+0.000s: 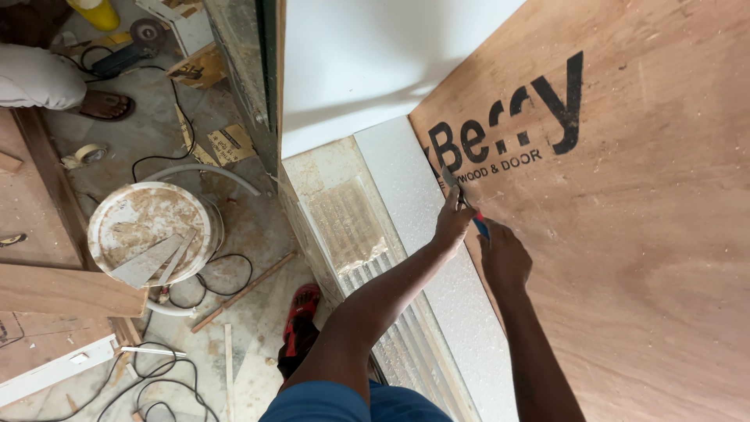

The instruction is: The person uses a circular saw to cut a piece of wood on a workbench. They then measure and handle a wooden strip and a metal ruler. Finally, the person uses a scraper to remove printed text and logos from a large plywood sheet.

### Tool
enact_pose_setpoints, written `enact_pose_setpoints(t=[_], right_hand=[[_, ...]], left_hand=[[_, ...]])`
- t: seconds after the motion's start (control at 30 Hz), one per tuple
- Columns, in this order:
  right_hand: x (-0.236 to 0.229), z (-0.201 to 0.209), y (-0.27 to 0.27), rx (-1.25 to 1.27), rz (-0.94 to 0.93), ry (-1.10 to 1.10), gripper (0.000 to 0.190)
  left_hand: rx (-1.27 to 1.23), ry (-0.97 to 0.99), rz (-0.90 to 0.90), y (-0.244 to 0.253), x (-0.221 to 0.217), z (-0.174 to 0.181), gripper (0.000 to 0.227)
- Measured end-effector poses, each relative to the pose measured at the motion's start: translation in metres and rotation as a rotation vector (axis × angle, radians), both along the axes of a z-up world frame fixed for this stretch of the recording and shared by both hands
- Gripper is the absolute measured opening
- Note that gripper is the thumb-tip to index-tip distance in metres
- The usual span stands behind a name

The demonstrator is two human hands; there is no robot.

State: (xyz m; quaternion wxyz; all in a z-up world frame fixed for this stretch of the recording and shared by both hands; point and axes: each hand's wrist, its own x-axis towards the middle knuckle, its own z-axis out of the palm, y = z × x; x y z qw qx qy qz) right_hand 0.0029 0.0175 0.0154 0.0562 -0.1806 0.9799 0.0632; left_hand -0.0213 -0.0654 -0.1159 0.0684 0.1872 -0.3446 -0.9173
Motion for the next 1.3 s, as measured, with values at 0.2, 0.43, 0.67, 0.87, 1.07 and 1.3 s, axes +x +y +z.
enact_pose_setpoints(t=[0.2, 0.43, 0.67, 0.87, 1.07, 1.3], right_hand=[[0.008, 0.02, -0.001, -0.051, -0.119, -0.054, 0.047], [0.002, 0.035, -0.011, -0.256, -0.083, 0.053, 0.042], [-0.016, 0.035, -0.034, -0.244, -0.066, 0.07, 0.043], [-0.012, 0.049, -0.014, -0.384, 0.002, 0.188, 0.045], [-0.045, 0.067, -0.051, -0.446, 0.038, 0.228, 0.042], [-0.036, 0.049, -0.043, -0.419, -0.05, 0.121, 0.042]], left_hand=[[-0.118, -0.052, -0.116, -0.025, 0.011, 0.057, 0.086], [-0.368, 0.077, -0.068, -0.045, 0.004, 0.085, 0.084], [-0.347, -0.06, -0.119, -0.076, -0.014, 0.114, 0.081], [-0.734, 0.221, -0.012, -0.056, -0.012, 0.128, 0.087], [-0.656, 0.159, 0.036, -0.083, -0.057, 0.134, 0.087], [-0.67, 0.205, 0.016, -0.083, -0.042, 0.129, 0.084]])
